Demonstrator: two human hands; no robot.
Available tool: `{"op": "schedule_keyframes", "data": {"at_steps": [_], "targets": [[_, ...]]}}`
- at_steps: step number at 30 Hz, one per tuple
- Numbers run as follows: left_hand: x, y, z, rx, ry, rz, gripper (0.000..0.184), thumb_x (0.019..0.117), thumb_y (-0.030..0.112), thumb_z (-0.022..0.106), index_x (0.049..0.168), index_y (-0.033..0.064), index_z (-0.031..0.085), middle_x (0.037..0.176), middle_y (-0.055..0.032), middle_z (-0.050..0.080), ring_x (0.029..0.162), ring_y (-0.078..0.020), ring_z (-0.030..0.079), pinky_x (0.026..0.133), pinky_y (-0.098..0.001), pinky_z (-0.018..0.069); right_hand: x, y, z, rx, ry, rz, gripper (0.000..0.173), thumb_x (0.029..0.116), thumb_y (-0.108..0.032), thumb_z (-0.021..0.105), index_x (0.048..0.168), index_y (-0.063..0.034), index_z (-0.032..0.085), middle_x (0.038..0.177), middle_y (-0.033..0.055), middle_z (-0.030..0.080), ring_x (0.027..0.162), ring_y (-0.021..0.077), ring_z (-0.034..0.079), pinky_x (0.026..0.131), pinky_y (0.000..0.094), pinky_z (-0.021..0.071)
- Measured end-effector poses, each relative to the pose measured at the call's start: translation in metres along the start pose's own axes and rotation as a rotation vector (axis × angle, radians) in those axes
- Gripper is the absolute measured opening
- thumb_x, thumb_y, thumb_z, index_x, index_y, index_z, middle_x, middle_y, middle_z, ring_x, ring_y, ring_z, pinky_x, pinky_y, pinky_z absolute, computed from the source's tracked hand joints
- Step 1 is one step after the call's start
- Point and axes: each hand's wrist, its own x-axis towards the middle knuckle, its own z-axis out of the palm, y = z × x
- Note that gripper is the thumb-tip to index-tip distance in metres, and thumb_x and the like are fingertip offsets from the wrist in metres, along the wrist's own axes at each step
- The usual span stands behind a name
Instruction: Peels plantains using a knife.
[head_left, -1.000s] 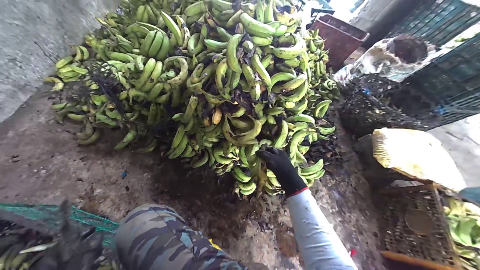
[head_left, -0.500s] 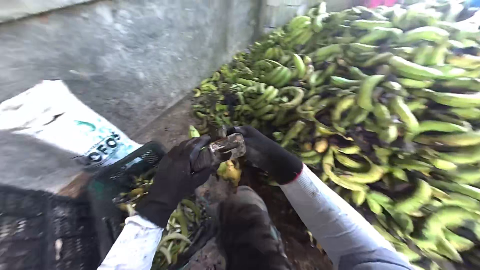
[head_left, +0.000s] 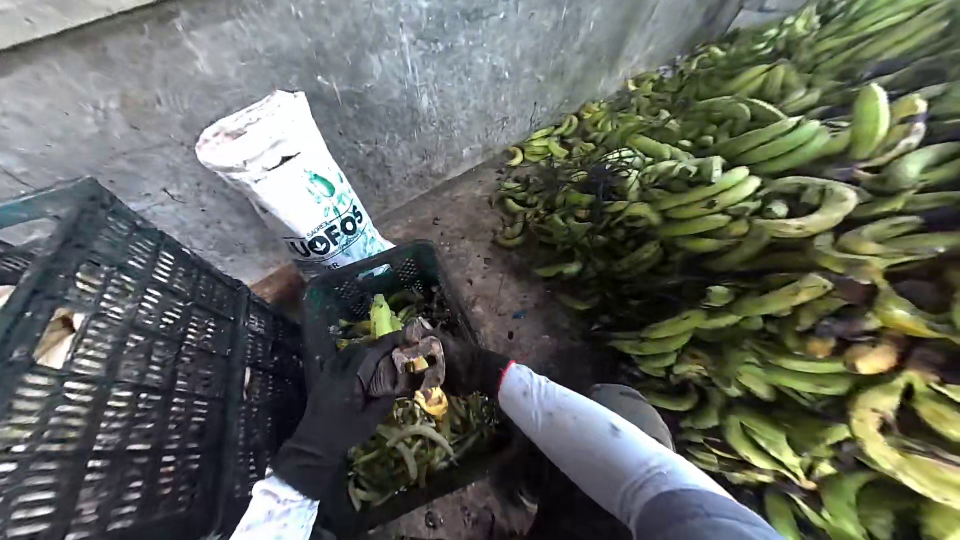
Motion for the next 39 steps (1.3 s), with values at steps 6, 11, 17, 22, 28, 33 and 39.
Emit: {"op": "schedule_keyframes", "data": {"at_steps": [6,11,17,22,28,33,39], "targets": [[-0.016,0.004,0.012,0.211,-0.033,-0.102,0.054,0.0856,0.031,0.067,0.133,0.0053,0.065,0.114,-0.0191,0.072,0.103,-0.0389,0.07,0.091,-0.0598,0.0538,0.034,-0.002,-0.035,0.029,0.152,-0.207,0.032,0.1034,-0.043,0.05,0.115,-0.0141,0.06,0.086,0.0021,0.065,0.073,0.0118,0.064,0.065,0.0303,0.0557],[-0.004,0.029,0.01,0.172,-0.364,-0.61,0.052,0.0971,0.035,0.062,0.142,0.0089,0.056,0.117,-0.0218,0.069,0.109,-0.0406,0.067,0.094,-0.064,0.0494,0.031,-0.014,-0.038,-0.193,0.585,-0.195,0.06,0.0953,-0.048,0.065,0.143,-0.0145,0.052,0.121,0.0127,0.065,0.103,0.0238,0.065,0.085,0.0453,0.0563],[-0.025,0.017,0.015,-0.067,-0.502,-0.843,0.04,0.0969,0.04,0.066,0.129,0.0176,0.063,0.098,-0.0064,0.07,0.085,-0.0212,0.068,0.079,-0.0487,0.0575,0.026,-0.013,-0.065,-0.537,0.832,-0.276,0.056,0.099,-0.049,0.061,0.145,-0.0203,0.047,0.125,0.0184,0.065,0.108,0.0357,0.065,0.087,0.0611,0.0531],[-0.04,0.003,0.015,-0.152,-0.415,-0.924,0.061,0.093,0.049,0.071,0.143,0.0189,0.054,0.12,-0.0101,0.068,0.105,-0.0247,0.067,0.091,-0.0533,0.0556,0.02,-0.038,-0.064,-0.297,0.828,-0.403,0.056,0.0949,-0.028,0.07,0.142,-0.0094,0.046,0.123,0.0154,0.064,0.108,0.0249,0.064,0.09,0.0469,0.0551],[-0.023,0.033,0.047,-0.513,0.014,-0.771,0.052,0.1061,0.039,0.05,0.149,0.0102,0.047,0.118,-0.0079,0.067,0.099,-0.0124,0.066,0.087,-0.0341,0.0572,-0.009,-0.034,-0.01,-0.376,0.653,-0.55,0.058,0.0992,-0.035,0.066,0.151,-0.0236,0.041,0.138,0.0066,0.059,0.116,0.0191,0.061,0.094,0.0432,0.0534],[-0.008,0.032,0.084,-0.905,0.188,-0.664,0.052,0.109,0.042,0.033,0.136,0.0029,0.054,0.092,-0.005,0.066,0.073,-0.0132,0.065,0.065,-0.0305,0.0581,-0.01,-0.034,0.011,-0.396,0.58,-0.778,0.059,0.0971,-0.017,0.066,0.149,-0.0102,0.04,0.128,0.0072,0.063,0.108,0.0121,0.065,0.09,0.0317,0.0569],[0.014,0.031,0.084,-0.977,0.184,-0.652,0.051,0.1103,0.042,0.03,0.134,0.0043,0.055,0.09,-0.0051,0.066,0.072,-0.0139,0.064,0.065,-0.0315,0.0578,-0.012,-0.035,0.018,-0.433,0.572,-0.837,0.059,0.0952,-0.012,0.064,0.15,-0.0089,0.041,0.127,0.0056,0.064,0.107,0.0085,0.065,0.092,0.0276,0.056]]}}
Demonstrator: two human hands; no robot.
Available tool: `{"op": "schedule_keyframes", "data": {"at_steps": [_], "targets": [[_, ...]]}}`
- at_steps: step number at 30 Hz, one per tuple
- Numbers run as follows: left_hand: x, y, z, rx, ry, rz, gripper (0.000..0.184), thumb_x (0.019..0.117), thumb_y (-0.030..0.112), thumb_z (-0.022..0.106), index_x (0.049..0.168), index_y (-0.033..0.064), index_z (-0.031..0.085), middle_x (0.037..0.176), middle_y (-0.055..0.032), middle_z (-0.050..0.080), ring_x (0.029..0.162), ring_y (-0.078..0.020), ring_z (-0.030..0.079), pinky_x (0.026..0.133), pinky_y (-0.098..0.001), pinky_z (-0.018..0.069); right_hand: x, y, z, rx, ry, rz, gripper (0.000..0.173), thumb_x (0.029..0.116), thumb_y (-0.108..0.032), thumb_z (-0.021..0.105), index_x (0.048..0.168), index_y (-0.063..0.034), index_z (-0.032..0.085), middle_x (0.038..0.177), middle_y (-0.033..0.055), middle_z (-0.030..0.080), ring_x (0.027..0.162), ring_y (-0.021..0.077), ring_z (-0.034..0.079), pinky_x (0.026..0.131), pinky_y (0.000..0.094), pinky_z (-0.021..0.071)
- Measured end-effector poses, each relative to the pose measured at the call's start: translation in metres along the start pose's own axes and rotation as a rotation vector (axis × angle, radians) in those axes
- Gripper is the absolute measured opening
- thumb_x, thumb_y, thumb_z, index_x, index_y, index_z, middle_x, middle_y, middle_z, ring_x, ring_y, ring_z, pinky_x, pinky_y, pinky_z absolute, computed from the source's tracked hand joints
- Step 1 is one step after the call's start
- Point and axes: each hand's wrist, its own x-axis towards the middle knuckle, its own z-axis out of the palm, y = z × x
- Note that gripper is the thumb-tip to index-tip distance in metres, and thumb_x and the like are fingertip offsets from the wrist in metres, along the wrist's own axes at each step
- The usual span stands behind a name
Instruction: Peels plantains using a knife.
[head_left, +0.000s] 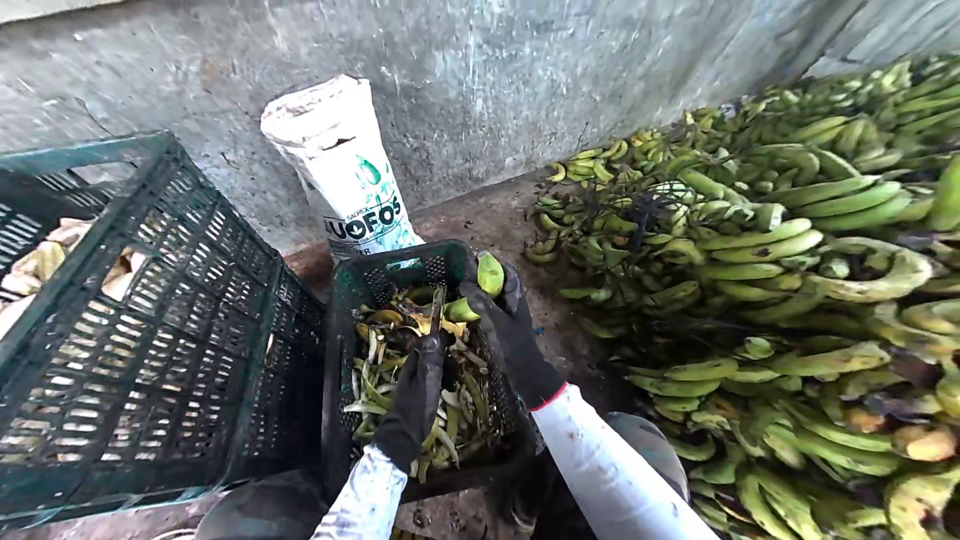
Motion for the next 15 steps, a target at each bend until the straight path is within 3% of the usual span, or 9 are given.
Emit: {"op": "schedule_keyframes", "data": {"at_steps": [4,6,8,10,12,15], "targets": [[0.01,-0.001,-0.004,-0.012,0.01,-0.002,0.052,0.11,0.044,0.029,0.134,0.0045,0.054,0.087,-0.0046,0.066,0.069,-0.0129,0.064,0.063,-0.031,0.0577,0.011,-0.008,0.007,0.065,0.008,-0.023,0.056,0.0964,-0.014,0.066,0.148,-0.0118,0.044,0.127,0.0033,0.064,0.106,0.009,0.066,0.088,0.0286,0.0579],[0.009,-0.024,-0.014,0.016,0.017,-0.051,0.05,0.1096,0.043,0.034,0.132,0.0037,0.055,0.084,-0.0049,0.065,0.067,-0.0138,0.063,0.063,-0.032,0.0576,0.018,-0.018,0.009,0.165,0.023,-0.039,0.055,0.0969,-0.021,0.064,0.147,-0.0189,0.042,0.128,0.0014,0.063,0.102,0.0111,0.065,0.08,0.0314,0.0582],[0.004,-0.049,-0.023,0.091,0.019,-0.12,0.05,0.1098,0.042,0.035,0.132,0.0026,0.056,0.083,-0.0051,0.064,0.068,-0.0142,0.063,0.063,-0.0325,0.0569,0.034,-0.036,0.002,0.23,-0.007,-0.078,0.058,0.0989,-0.026,0.062,0.151,-0.0223,0.036,0.129,0.0033,0.063,0.106,0.0169,0.067,0.084,0.0389,0.0603],[-0.002,-0.051,-0.026,0.107,0.028,-0.159,0.045,0.1108,0.038,0.034,0.132,0.0039,0.055,0.081,-0.0042,0.062,0.066,-0.0135,0.061,0.061,-0.0313,0.0548,0.046,-0.037,-0.013,0.229,-0.032,-0.009,0.057,0.1012,-0.034,0.059,0.152,-0.0278,0.034,0.125,0.0037,0.064,0.105,0.018,0.067,0.083,0.038,0.0604],[-0.007,-0.029,-0.027,0.145,0.04,-0.099,0.047,0.1102,0.037,0.038,0.142,0.004,0.049,0.095,-0.0053,0.064,0.074,-0.0118,0.063,0.067,-0.0305,0.0562,0.054,-0.019,-0.03,0.198,-0.055,0.094,0.051,0.1033,-0.043,0.053,0.151,-0.0301,0.038,0.116,0.0026,0.066,0.095,0.0149,0.067,0.074,0.0327,0.0588],[-0.007,0.016,-0.039,0.362,-0.058,0.041,0.054,0.1044,0.046,0.05,0.147,0.0123,0.049,0.12,-0.0036,0.067,0.099,-0.0097,0.067,0.087,-0.0338,0.0587,0.055,0.001,-0.04,0.249,-0.089,0.254,0.038,0.1056,-0.046,0.046,0.133,-0.0207,0.055,0.088,0.0025,0.067,0.071,0.0132,0.066,0.063,0.0314,0.0584]]}}
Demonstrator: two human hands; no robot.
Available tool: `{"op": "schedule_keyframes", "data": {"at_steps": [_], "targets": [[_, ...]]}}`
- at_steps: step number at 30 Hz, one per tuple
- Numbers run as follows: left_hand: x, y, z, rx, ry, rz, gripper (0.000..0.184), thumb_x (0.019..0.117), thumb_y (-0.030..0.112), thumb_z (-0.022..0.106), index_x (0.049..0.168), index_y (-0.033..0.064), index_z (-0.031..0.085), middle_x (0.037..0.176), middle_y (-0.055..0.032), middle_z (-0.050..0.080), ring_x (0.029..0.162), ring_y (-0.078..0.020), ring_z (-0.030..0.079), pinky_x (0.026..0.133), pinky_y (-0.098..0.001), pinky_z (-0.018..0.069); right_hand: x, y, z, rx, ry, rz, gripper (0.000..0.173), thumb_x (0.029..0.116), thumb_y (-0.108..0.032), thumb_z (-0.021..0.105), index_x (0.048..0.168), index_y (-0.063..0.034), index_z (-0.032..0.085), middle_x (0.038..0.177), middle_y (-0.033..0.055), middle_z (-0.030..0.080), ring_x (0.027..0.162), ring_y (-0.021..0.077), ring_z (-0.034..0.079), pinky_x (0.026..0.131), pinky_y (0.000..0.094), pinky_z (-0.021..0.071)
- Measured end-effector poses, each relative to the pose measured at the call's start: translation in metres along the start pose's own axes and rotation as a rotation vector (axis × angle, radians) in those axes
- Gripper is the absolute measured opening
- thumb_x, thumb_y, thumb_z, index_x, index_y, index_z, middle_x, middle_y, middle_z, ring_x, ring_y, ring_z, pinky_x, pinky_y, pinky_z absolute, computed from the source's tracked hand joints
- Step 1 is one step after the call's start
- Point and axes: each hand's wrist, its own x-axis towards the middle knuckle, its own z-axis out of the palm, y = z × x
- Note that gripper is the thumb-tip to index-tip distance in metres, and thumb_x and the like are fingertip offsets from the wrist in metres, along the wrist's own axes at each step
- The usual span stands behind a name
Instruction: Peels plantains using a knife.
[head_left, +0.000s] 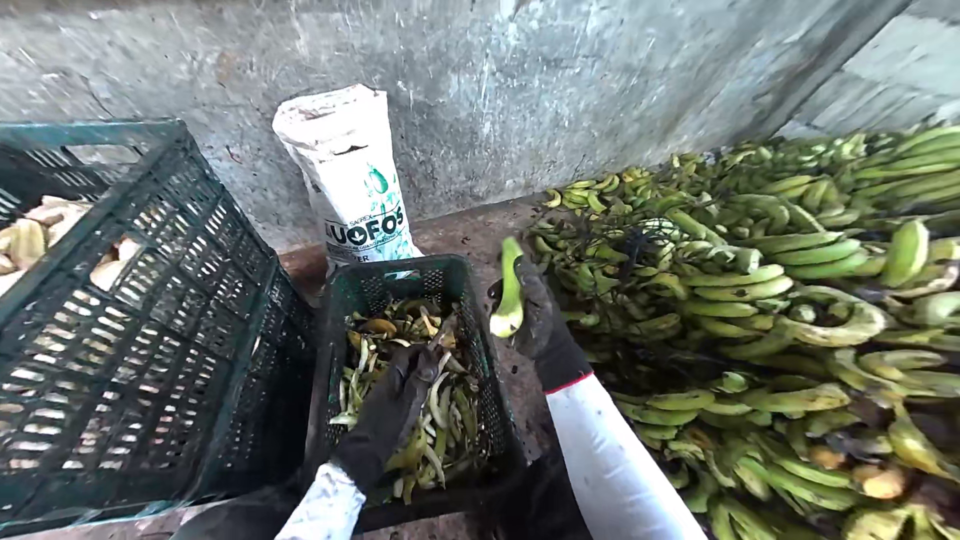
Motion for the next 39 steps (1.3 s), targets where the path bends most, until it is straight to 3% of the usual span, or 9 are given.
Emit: {"op": "schedule_keyframes", "data": {"at_steps": [3,11,14,19,21,25,31,35,39], "targets": [[-0.002,0.034,-0.018,0.331,-0.115,0.107,0.057,0.1005,0.057,0.052,0.148,0.0252,0.052,0.127,-0.0023,0.067,0.11,-0.0155,0.066,0.096,-0.0449,0.0552,-0.01,0.007,0.001,0.061,-0.108,0.093,0.04,0.1057,-0.047,0.042,0.126,-0.0161,0.057,0.082,0.0026,0.066,0.069,0.0115,0.065,0.064,0.0294,0.059],[-0.005,0.047,-0.015,0.618,-0.204,0.222,0.057,0.1013,0.052,0.055,0.149,0.021,0.053,0.138,-0.0133,0.062,0.125,-0.0317,0.061,0.107,-0.0542,0.0463,-0.039,0.027,0.01,0.208,-0.138,0.149,0.038,0.1072,-0.041,0.042,0.113,-0.0094,0.061,0.087,0.0054,0.07,0.077,0.012,0.07,0.069,0.0298,0.0615],[0.003,0.037,-0.014,0.69,-0.039,0.282,0.052,0.0993,0.039,0.061,0.146,0.019,0.057,0.134,-0.019,0.063,0.121,-0.0414,0.062,0.102,-0.0611,0.0469,-0.052,0.043,0.024,0.279,-0.121,0.178,0.042,0.1099,-0.036,0.027,0.108,-0.0085,0.059,0.083,0.0053,0.07,0.073,0.0123,0.069,0.065,0.0292,0.0602],[0.025,0.032,-0.033,0.695,0.322,0.205,0.054,0.0989,0.045,0.063,0.146,0.019,0.057,0.13,-0.0228,0.064,0.118,-0.0461,0.061,0.097,-0.065,0.0482,-0.07,0.055,0.034,0.287,-0.2,0.113,0.04,0.109,-0.037,0.036,0.133,-0.0083,0.051,0.106,0.0082,0.069,0.091,0.0144,0.07,0.078,0.0328,0.0615],[0.028,0.034,-0.043,0.596,0.38,0.157,0.055,0.0997,0.045,0.062,0.147,0.0196,0.054,0.129,-0.0232,0.063,0.112,-0.0468,0.063,0.089,-0.0683,0.0509,-0.074,0.052,0.03,0.293,-0.19,0.086,0.042,0.1061,-0.042,0.044,0.124,-0.0078,0.059,0.098,0.0077,0.072,0.083,0.0142,0.071,0.072,0.0327,0.0626],[0.004,0.044,-0.039,0.455,0.074,0.175,0.05,0.1012,0.048,0.058,0.144,0.021,0.057,0.12,-0.0138,0.068,0.103,-0.0321,0.068,0.089,-0.0589,0.0548,-0.063,0.038,0.016,0.326,-0.215,0.053,0.043,0.0912,-0.051,0.069,0.109,-0.0117,0.069,0.083,0.0049,0.071,0.065,0.0119,0.069,0.058,0.0293,0.0606],[-0.018,0.043,-0.022,0.287,-0.309,0.172,0.055,0.099,0.057,0.057,0.145,0.0261,0.056,0.12,-0.0019,0.068,0.099,-0.0137,0.068,0.091,-0.0427,0.0572,-0.048,0.022,0.005,-0.079,-0.03,-0.102,0.048,0.0988,-0.045,0.054,0.127,-0.0057,0.054,0.084,0.0051,0.066,0.068,0.0134,0.066,0.064,0.0308,0.0595],[0.004,0.034,-0.027,0.539,-0.036,0.304,0.05,0.0982,0.041,0.064,0.143,0.0206,0.06,0.129,-0.0138,0.066,0.117,-0.0336,0.064,0.101,-0.058,0.0497,-0.068,0.033,0.027,0.117,-0.171,-0.006,0.031,0.098,-0.041,0.061,0.109,-0.0129,0.067,0.087,0.0006,0.073,0.075,0.0077,0.071,0.068,0.0263,0.0614],[0.027,0.026,-0.054,0.532,0.336,0.239,0.054,0.0985,0.04,0.065,0.147,0.0186,0.054,0.13,-0.0219,0.062,0.117,-0.0443,0.062,0.095,-0.0685,0.0489,-0.084,0.048,0.031,0.046,-0.234,-0.03,0.037,0.0953,-0.042,0.065,0.117,-0.0118,0.064,0.098,-0.0031,0.073,0.086,0.0055,0.069,0.078,0.0249,0.0598]]}}
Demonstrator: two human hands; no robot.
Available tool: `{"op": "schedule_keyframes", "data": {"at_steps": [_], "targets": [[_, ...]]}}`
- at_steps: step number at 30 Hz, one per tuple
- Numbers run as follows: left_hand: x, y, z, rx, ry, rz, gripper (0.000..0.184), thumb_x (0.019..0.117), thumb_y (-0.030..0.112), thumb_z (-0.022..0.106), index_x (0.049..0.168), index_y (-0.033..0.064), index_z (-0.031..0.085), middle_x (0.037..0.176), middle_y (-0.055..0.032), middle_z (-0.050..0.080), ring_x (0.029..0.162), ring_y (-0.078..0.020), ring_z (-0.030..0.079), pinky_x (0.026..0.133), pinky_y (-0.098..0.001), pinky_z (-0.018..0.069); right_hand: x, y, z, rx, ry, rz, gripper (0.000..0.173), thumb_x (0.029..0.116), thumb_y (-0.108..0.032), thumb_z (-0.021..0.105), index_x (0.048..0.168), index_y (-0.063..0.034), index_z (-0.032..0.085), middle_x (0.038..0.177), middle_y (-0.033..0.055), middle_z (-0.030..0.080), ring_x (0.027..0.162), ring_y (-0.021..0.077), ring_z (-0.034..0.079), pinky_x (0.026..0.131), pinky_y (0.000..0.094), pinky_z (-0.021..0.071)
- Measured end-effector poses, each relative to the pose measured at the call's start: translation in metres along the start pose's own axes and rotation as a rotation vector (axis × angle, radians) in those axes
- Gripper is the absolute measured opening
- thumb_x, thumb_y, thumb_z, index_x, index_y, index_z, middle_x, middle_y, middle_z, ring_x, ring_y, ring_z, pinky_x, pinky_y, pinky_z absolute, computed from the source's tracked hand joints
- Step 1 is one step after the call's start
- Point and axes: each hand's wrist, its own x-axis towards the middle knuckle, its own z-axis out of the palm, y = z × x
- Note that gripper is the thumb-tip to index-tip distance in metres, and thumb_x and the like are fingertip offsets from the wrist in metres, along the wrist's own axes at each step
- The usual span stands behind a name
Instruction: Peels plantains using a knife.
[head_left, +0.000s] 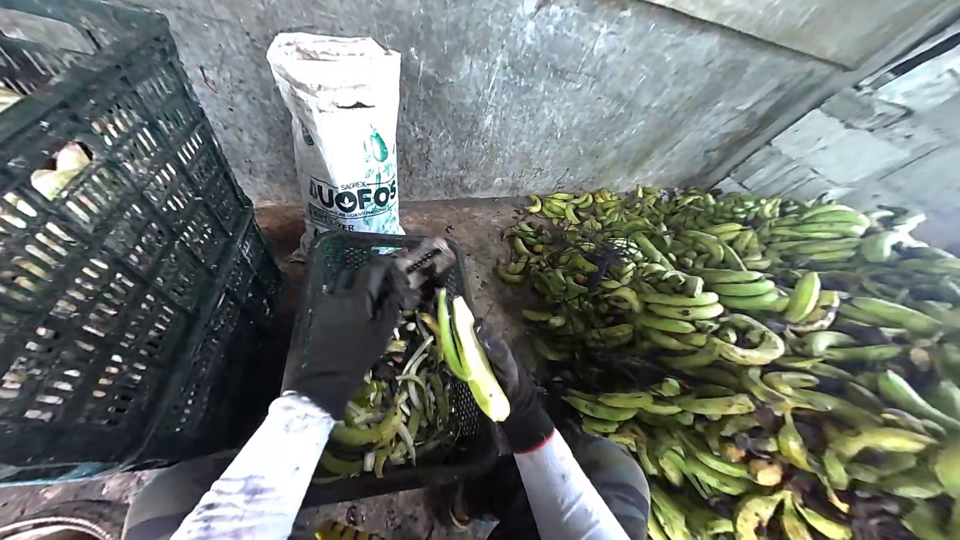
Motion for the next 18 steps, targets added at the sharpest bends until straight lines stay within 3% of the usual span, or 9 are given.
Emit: {"op": "schedule_keyframes", "data": {"at_steps": [2,4,5,8,10,12,14,15,18], "targets": [[-0.003,0.0,-0.009,-0.083,-0.034,-0.049,0.057,0.0997,0.056,0.056,0.147,0.0252,0.052,0.125,-0.0138,0.066,0.108,-0.034,0.066,0.089,-0.0643,0.0533,0.007,-0.001,-0.008,0.002,0.065,-0.049,0.041,0.0946,-0.046,0.066,0.116,-0.011,0.063,0.092,0.0001,0.073,0.079,0.0081,0.07,0.07,0.0264,0.0609],[-0.02,0.015,-0.009,-0.246,-0.164,-0.037,0.047,0.1016,0.054,0.052,0.139,0.0251,0.059,0.104,-0.0059,0.07,0.088,-0.0223,0.068,0.077,-0.0539,0.0572,0.02,-0.012,-0.013,-0.094,0.215,-0.131,0.042,0.0992,-0.044,0.057,0.123,-0.0092,0.058,0.089,0.0013,0.07,0.073,0.0086,0.068,0.065,0.0265,0.0603],[-0.03,0.025,-0.007,-0.289,-0.249,-0.037,0.047,0.1021,0.054,0.051,0.137,0.024,0.061,0.101,-0.0036,0.071,0.085,-0.0186,0.068,0.077,-0.0494,0.0573,0.026,-0.019,-0.013,-0.201,0.307,-0.193,0.045,0.1015,-0.042,0.051,0.131,-0.0082,0.053,0.092,0.0004,0.068,0.074,0.0076,0.066,0.067,0.0266,0.0593],[-0.053,0.044,0.003,-0.321,-0.386,-0.001,0.054,0.1012,0.056,0.051,0.141,0.0205,0.06,0.113,-0.0048,0.071,0.094,-0.0182,0.069,0.084,-0.047,0.0583,0.044,-0.037,0.003,-0.383,0.585,-0.384,0.048,0.1023,-0.038,0.047,0.14,-0.0084,0.044,0.099,-0.0024,0.063,0.081,0.0039,0.064,0.072,0.0255,0.0582],[-0.056,0.048,0.005,-0.291,-0.395,0.034,0.059,0.0997,0.057,0.051,0.145,0.0195,0.056,0.12,-0.0085,0.069,0.102,-0.0222,0.069,0.09,-0.0497,0.0565,0.05,-0.044,0.013,-0.405,0.638,-0.438,0.057,0.103,-0.043,0.047,0.147,-0.0093,0.036,0.11,-0.0016,0.061,0.091,0.0033,0.064,0.079,0.026,0.058],[-0.048,0.046,0.003,-0.222,-0.376,0.049,0.057,0.1006,0.053,0.053,0.148,0.0207,0.054,0.128,-0.0113,0.067,0.111,-0.0265,0.067,0.096,-0.0524,0.0536,0.047,-0.041,0.014,-0.351,0.525,-0.343,0.054,0.1039,-0.044,0.047,0.148,-0.0143,0.038,0.11,-0.003,0.061,0.09,0.0025,0.063,0.077,0.0246,0.0567],[-0.033,0.037,0.002,-0.121,-0.286,0.056,0.054,0.1012,0.048,0.056,0.148,0.0207,0.056,0.13,-0.0149,0.066,0.115,-0.0334,0.065,0.099,-0.0582,0.0506,0.041,-0.029,0.01,-0.084,0.269,-0.111,0.029,0.1035,-0.037,0.052,0.124,-0.0178,0.057,0.091,-0.0017,0.067,0.074,0.0065,0.066,0.064,0.0256,0.0583],[-0.024,0.029,0.003,-0.089,-0.208,0.056,0.05,0.1015,0.042,0.059,0.146,0.0179,0.058,0.127,-0.0171,0.067,0.112,-0.0361,0.066,0.097,-0.0608,0.0513,0.036,-0.022,0.009,0.025,0.121,0.02,0.026,0.1012,-0.035,0.055,0.115,-0.0148,0.063,0.088,0.0005,0.071,0.073,0.0082,0.068,0.064,0.0262,0.0593],[0.005,-0.007,-0.001,-0.094,-0.068,-0.048,0.044,0.1043,0.045,0.054,0.14,0.0206,0.058,0.116,-0.015,0.069,0.101,-0.034,0.069,0.085,-0.0643,0.0546,0.024,-0.01,0.018,0.051,-0.162,0.223,0.032,0.0924,-0.034,0.066,0.115,-0.011,0.063,0.091,0.0007,0.072,0.076,0.0086,0.069,0.067,0.0246,0.0598]]}}
